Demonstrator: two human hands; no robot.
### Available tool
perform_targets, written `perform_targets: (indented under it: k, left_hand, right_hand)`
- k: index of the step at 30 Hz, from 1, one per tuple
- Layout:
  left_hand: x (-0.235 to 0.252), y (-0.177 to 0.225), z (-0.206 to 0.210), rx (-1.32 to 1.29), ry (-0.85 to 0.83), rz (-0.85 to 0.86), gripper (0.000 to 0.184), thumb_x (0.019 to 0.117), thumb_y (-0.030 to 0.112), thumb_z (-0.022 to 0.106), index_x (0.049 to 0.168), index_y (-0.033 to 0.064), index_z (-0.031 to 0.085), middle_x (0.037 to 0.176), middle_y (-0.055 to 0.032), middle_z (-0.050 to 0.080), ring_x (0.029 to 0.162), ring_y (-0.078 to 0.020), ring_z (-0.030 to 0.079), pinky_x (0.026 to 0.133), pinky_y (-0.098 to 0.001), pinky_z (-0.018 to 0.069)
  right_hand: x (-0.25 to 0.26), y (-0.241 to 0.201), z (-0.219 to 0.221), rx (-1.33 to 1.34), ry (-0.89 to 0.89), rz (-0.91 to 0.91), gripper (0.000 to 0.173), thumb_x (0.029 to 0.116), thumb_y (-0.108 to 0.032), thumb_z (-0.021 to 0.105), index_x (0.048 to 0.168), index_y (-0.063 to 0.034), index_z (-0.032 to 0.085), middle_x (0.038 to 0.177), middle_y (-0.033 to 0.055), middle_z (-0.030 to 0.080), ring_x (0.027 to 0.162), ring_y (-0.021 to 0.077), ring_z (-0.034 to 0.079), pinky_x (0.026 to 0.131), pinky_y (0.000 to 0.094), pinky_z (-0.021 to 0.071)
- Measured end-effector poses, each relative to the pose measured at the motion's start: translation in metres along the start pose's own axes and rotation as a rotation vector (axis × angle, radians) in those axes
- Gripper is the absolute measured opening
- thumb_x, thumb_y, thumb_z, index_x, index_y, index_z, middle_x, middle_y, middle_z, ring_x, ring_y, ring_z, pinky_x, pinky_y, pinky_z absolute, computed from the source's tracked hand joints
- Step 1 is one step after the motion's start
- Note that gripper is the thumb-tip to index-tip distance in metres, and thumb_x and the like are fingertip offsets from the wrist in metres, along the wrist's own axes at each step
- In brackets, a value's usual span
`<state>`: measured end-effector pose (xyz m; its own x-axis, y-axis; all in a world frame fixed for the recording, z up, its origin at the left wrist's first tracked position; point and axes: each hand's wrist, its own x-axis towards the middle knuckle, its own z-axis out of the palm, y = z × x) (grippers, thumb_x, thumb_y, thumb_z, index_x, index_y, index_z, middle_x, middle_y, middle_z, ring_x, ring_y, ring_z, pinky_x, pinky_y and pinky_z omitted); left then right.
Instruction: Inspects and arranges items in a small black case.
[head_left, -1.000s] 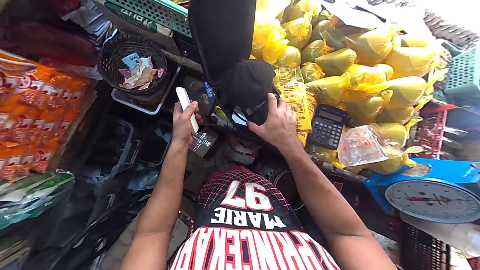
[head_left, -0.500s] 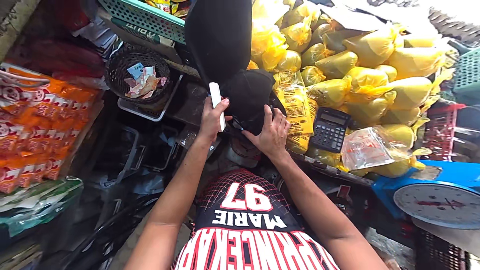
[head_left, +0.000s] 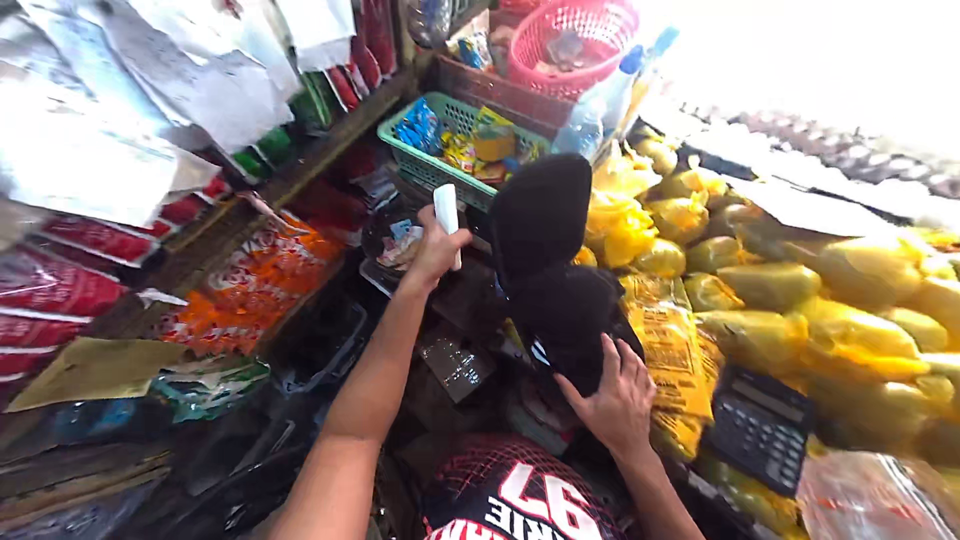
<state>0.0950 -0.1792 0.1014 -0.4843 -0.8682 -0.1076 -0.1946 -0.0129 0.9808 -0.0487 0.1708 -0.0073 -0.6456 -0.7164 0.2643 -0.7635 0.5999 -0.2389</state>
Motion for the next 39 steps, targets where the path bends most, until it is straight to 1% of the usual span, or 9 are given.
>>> perform_targets:
  k: [4, 8, 15, 18, 21, 25, 28, 32, 39]
  left_hand:
    - [0.110, 0.045, -0.014, 0.537, -0.029, 0.184, 0.094, 0.0705, 0.027, 0.089, 0.147, -0.0009, 0.042, 0.141, -0.0277, 0.052, 0.123, -0.0383, 0.059, 0.099, -0.0580, 0.0530]
    - [0.184, 0.066, 0.007, 1.067, -0.148, 0.143, 0.070, 0.0772, 0.045, 0.082, 0.134, 0.0076, 0.063, 0.132, -0.0231, 0.062, 0.122, -0.0428, 0.060, 0.097, -0.0703, 0.0473]
    - [0.226, 0.041, 0.025, 1.166, -0.334, 0.136, 0.057, 0.0810, 0.054, 0.079, 0.119, 0.0136, 0.072, 0.124, -0.0225, 0.068, 0.123, -0.0461, 0.058, 0.104, -0.0819, 0.0295]
    - [0.200, 0.043, 0.013, 0.942, -0.199, 0.263, 0.060, 0.0948, 0.055, 0.064, 0.135, 0.0108, 0.065, 0.136, -0.0221, 0.062, 0.133, -0.0433, 0.053, 0.113, -0.0761, 0.0245]
    - [0.118, 0.031, -0.004, 0.629, 0.111, 0.446, 0.046, 0.1036, 0.038, 0.049, 0.135, 0.0068, 0.061, 0.133, -0.0135, 0.064, 0.123, -0.0238, 0.062, 0.107, -0.0458, 0.0498]
    - [-0.049, -0.058, 0.019, 0.296, 0.080, 0.284, 0.042, 0.1074, 0.030, 0.049, 0.141, 0.0057, 0.051, 0.135, -0.0124, 0.062, 0.116, -0.0190, 0.065, 0.097, -0.0400, 0.0566]
    - [-0.122, -0.128, 0.073, 0.115, -0.143, 0.098, 0.049, 0.1013, 0.025, 0.063, 0.146, 0.0112, 0.050, 0.138, -0.0118, 0.059, 0.114, -0.0219, 0.066, 0.092, -0.0439, 0.0605]
    - [-0.150, -0.139, 0.112, 0.206, -0.180, 0.155, 0.056, 0.0985, 0.028, 0.067, 0.149, 0.0123, 0.051, 0.144, -0.0130, 0.053, 0.116, -0.0211, 0.065, 0.092, -0.0418, 0.0614]
    - [-0.150, -0.129, 0.136, 0.175, -0.120, 0.049, 0.060, 0.0927, 0.048, 0.072, 0.140, 0.0120, 0.062, 0.145, -0.0214, 0.042, 0.118, -0.0310, 0.057, 0.091, -0.0487, 0.0567]
  right_hand:
    - [-0.002, -0.004, -0.003, 0.018, -0.004, -0.007, 0.110, 0.0737, -0.085, 0.057, 0.156, -0.0128, 0.042, 0.157, 0.0241, 0.042, 0.142, 0.0457, 0.043, 0.107, 0.0696, 0.0371]
    - [0.007, -0.008, -0.012, 0.053, 0.006, 0.018, 0.107, 0.0766, -0.082, 0.058, 0.157, -0.0128, 0.040, 0.158, 0.0234, 0.040, 0.139, 0.0464, 0.046, 0.102, 0.0693, 0.0410]
    - [0.087, 0.014, -0.044, 0.161, -0.061, -0.128, 0.095, 0.0817, -0.073, 0.065, 0.156, -0.0184, 0.042, 0.159, 0.0133, 0.043, 0.144, 0.0368, 0.041, 0.113, 0.0618, 0.0376]
    - [0.128, 0.020, -0.047, 0.188, -0.246, -0.174, 0.101, 0.0776, -0.081, 0.062, 0.159, -0.0263, 0.039, 0.164, 0.0080, 0.037, 0.147, 0.0394, 0.037, 0.109, 0.0679, 0.0386]
    - [0.164, 0.020, -0.033, 0.164, -0.350, -0.254, 0.105, 0.0720, -0.092, 0.056, 0.159, -0.0361, 0.038, 0.163, 0.0039, 0.038, 0.145, 0.0385, 0.039, 0.099, 0.0711, 0.0422]
    - [0.195, 0.011, -0.016, 0.178, -0.477, -0.371, 0.082, 0.0817, -0.086, 0.051, 0.153, -0.0459, 0.045, 0.152, -0.0047, 0.054, 0.142, 0.0286, 0.045, 0.103, 0.0692, 0.0386]
    - [0.208, 0.004, -0.014, 0.232, -0.613, -0.421, 0.067, 0.0888, -0.070, 0.061, 0.147, -0.0361, 0.056, 0.143, 0.0031, 0.062, 0.135, 0.0311, 0.053, 0.105, 0.0706, 0.0372]
    - [0.227, -0.009, -0.023, 0.277, -0.888, -0.417, 0.048, 0.0969, -0.047, 0.067, 0.134, -0.0162, 0.067, 0.127, 0.0158, 0.069, 0.122, 0.0333, 0.063, 0.105, 0.0638, 0.0457]
    - [0.245, -0.002, 0.011, 0.420, -0.953, -0.331, 0.034, 0.1032, -0.036, 0.056, 0.092, -0.0111, 0.077, 0.086, 0.0077, 0.073, 0.083, 0.0208, 0.069, 0.079, 0.0530, 0.0547]
